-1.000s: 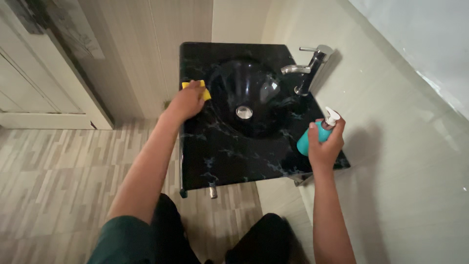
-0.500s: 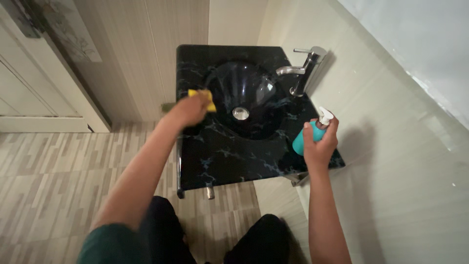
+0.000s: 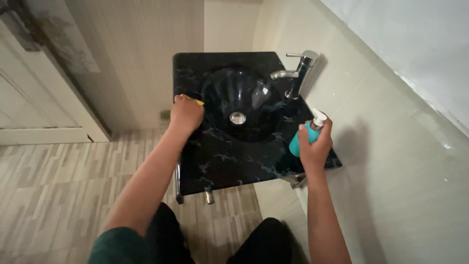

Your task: The person sprays a cleaning solution onto a black marble bathroom sink and wipes the surface with a yellow sponge. They repeatedly spray and wipe the sink basin and countertop throughout the clip.

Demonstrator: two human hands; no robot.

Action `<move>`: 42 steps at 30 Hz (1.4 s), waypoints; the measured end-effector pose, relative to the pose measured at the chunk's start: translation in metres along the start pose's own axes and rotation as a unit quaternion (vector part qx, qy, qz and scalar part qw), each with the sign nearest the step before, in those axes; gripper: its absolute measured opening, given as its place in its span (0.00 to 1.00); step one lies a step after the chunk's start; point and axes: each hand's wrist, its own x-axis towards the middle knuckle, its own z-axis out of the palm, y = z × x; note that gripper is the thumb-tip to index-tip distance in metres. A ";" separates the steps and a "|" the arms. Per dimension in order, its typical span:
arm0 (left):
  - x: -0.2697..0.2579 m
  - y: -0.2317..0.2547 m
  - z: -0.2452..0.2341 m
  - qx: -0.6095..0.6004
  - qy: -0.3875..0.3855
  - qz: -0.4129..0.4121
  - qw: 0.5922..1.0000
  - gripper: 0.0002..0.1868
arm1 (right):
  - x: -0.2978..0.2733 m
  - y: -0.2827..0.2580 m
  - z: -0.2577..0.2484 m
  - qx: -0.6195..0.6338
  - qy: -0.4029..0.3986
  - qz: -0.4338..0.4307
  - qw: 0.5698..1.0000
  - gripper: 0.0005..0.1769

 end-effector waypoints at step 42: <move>-0.088 0.051 -0.058 -0.113 -0.007 0.027 0.993 0.42 | -0.002 0.006 0.002 -0.012 0.013 -0.004 1.000 0.28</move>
